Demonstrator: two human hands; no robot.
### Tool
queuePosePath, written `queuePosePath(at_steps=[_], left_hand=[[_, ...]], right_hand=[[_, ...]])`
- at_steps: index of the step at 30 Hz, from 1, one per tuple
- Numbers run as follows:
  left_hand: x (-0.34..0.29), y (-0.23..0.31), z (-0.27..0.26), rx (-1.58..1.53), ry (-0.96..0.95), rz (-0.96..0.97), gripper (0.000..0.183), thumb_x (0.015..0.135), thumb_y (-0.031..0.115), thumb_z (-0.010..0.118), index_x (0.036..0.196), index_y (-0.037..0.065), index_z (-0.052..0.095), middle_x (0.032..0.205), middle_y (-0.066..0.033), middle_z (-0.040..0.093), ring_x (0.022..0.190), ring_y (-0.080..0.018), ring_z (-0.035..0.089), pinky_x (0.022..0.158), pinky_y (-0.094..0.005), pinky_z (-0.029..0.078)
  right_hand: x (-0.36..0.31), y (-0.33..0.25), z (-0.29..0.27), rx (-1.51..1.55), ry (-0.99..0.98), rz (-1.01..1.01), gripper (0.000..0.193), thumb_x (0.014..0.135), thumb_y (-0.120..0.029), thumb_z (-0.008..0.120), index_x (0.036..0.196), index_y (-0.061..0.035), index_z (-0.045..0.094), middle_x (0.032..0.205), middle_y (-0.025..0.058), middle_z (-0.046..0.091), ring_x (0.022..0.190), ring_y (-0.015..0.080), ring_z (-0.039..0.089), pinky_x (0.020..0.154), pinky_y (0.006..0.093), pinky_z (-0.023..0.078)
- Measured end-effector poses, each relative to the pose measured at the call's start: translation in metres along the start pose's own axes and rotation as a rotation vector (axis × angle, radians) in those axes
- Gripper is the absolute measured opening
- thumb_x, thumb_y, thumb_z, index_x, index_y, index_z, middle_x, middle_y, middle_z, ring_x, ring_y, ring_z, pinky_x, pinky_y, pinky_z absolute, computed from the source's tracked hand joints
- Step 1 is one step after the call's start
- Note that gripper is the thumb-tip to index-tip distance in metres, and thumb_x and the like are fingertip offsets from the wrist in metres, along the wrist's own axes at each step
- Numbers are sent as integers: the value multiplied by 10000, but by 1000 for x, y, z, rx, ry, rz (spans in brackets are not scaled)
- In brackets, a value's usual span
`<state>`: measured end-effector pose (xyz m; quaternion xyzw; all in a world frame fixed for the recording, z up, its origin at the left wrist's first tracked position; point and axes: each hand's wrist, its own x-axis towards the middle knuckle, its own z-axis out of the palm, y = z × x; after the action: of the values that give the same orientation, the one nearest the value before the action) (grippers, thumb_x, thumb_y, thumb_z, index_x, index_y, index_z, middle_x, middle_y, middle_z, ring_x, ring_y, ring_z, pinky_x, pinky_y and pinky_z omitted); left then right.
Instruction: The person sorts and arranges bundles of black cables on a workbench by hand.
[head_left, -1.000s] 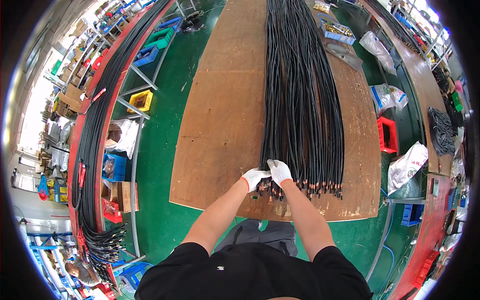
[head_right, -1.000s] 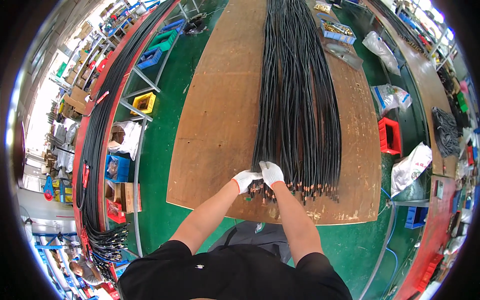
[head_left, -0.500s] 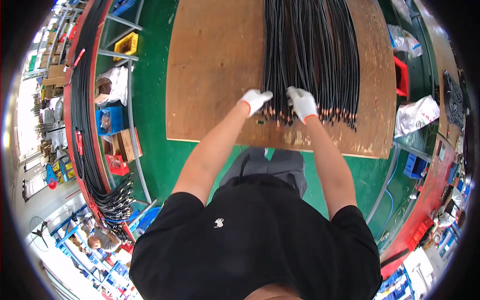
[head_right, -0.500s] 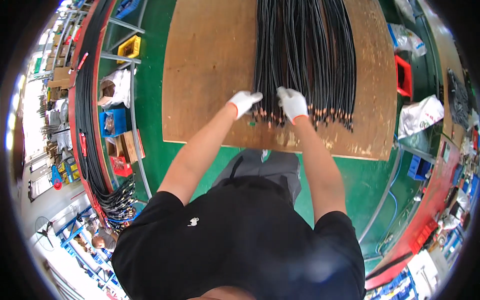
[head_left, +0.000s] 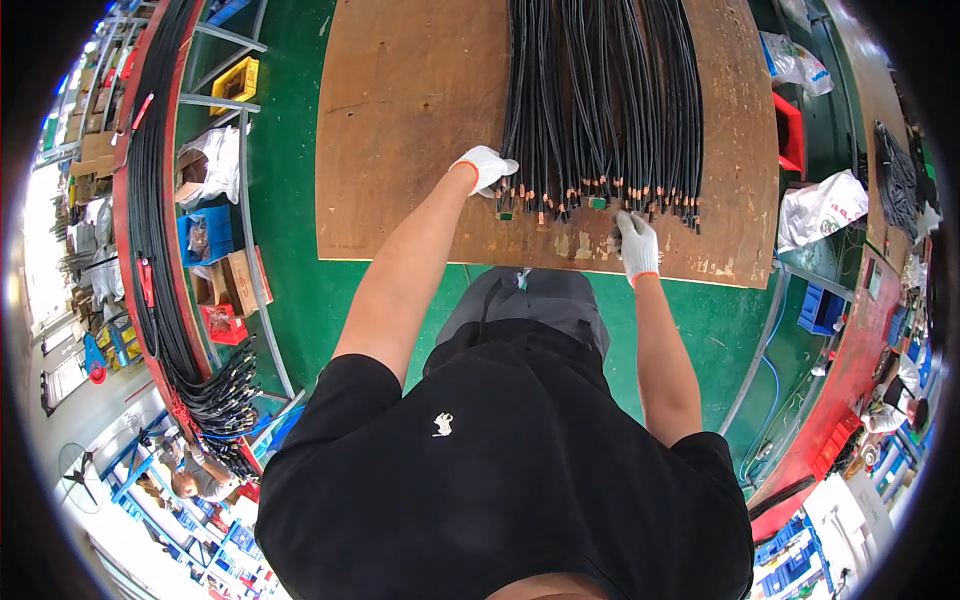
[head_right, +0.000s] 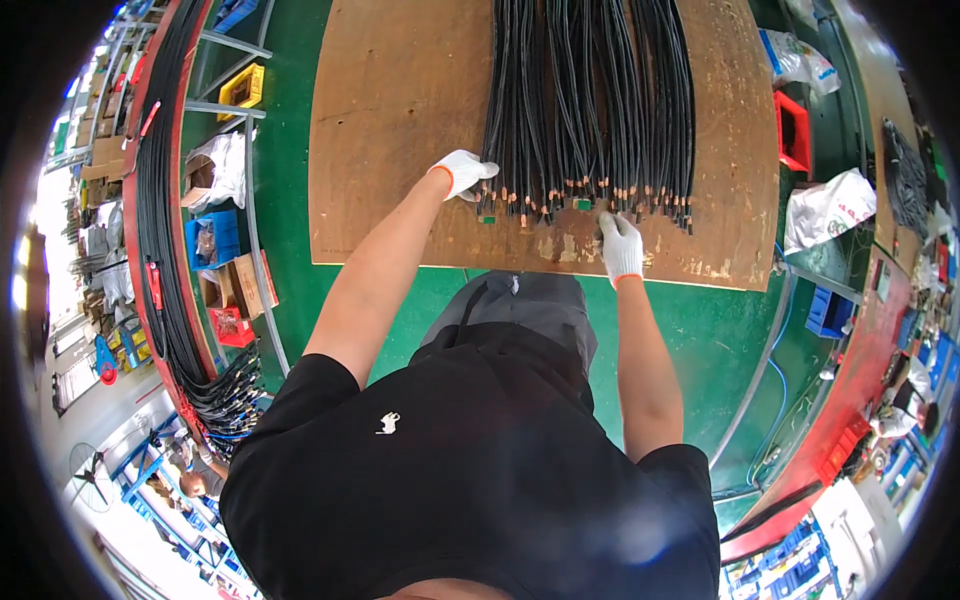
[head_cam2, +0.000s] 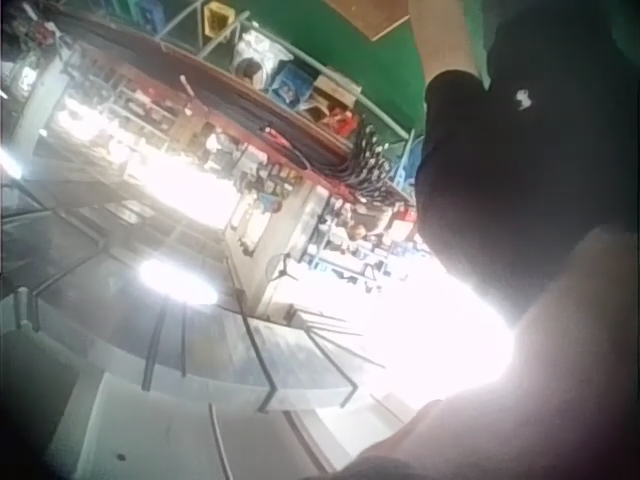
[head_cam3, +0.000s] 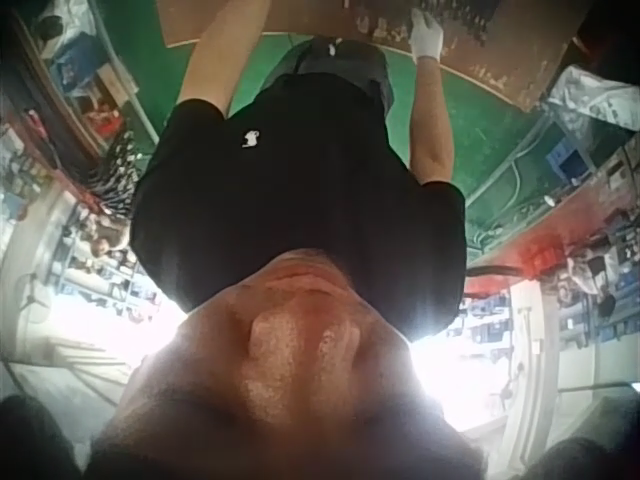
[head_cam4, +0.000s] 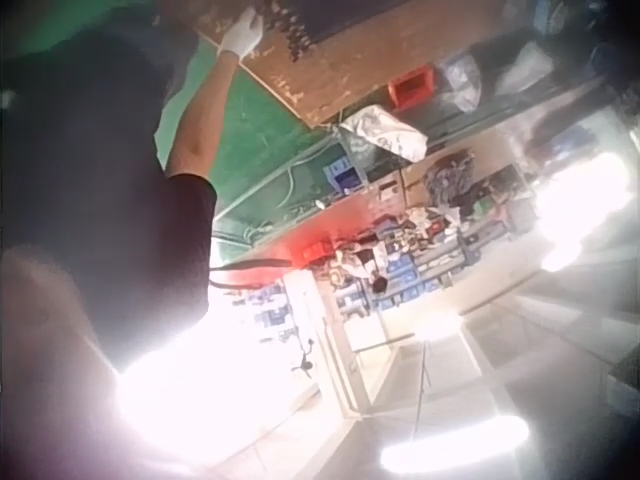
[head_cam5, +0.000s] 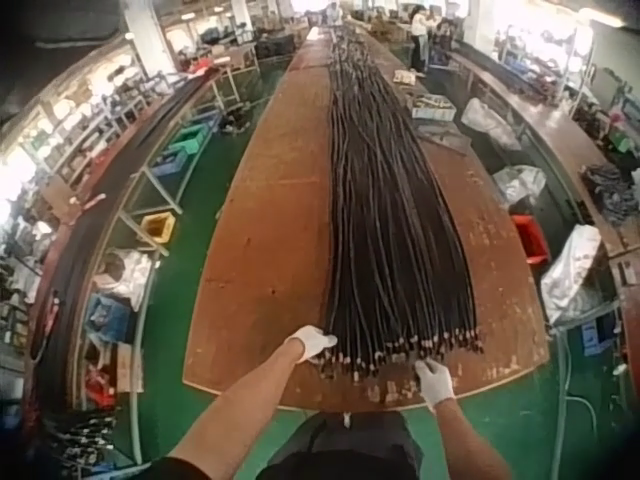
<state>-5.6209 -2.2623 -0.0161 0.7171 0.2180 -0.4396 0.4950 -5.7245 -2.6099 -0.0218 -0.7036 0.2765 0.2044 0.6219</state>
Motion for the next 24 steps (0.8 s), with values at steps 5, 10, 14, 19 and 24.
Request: queuePosePath(at_steps=[5, 10, 14, 19, 24], left_hand=[[1, 8, 9, 312, 66, -131, 437, 933, 446, 711, 929, 11, 751, 904, -117, 734, 700, -234, 682, 716, -416, 588], [-38, 13, 23, 630, 394, 8, 770, 923, 681, 523, 1135, -18, 766, 1218, -287, 708, 1201, -426, 670, 1029, -484, 512], [-76, -63, 15, 376, 616, 97, 757, 964, 651, 471, 1234, -8, 729, 1296, -297, 669, 1262, -451, 620, 1087, -487, 478], [-143, -192, 20, 211, 680, -76, 636, 964, 583, 511, 1174, 35, 756, 1264, -284, 687, 1220, -457, 634, 1036, -513, 500], [-221, -420, 73, 272, 795, -300, 532, 925, 485, 528, 1035, 20, 763, 1154, -293, 708, 1116, -490, 657, 972, -532, 516]], right_hand=[[25, -3, 10, -109, -83, -158, 352, 1037, -315, 633, 1137, 2, 749, 794, 26, 692, 670, 91, 579, 605, 279, 460], [37, -54, 22, -253, -112, -302, 366, 1018, -335, 631, 1125, -8, 754, 876, 120, 742, 773, 174, 656, 729, 330, 512], [33, -97, 59, -588, -169, -589, 359, 980, -370, 627, 1114, -63, 757, 1057, 192, 765, 1045, 380, 715, 897, 455, 554], [38, -115, 99, -914, -168, -656, 346, 977, -351, 597, 1263, -183, 694, 1174, 208, 710, 1063, 429, 700, 934, 510, 561], [48, -113, 139, -1094, -269, -605, 420, 967, -338, 633, 1356, -180, 637, 1256, 218, 652, 1109, 422, 687, 960, 514, 557]])
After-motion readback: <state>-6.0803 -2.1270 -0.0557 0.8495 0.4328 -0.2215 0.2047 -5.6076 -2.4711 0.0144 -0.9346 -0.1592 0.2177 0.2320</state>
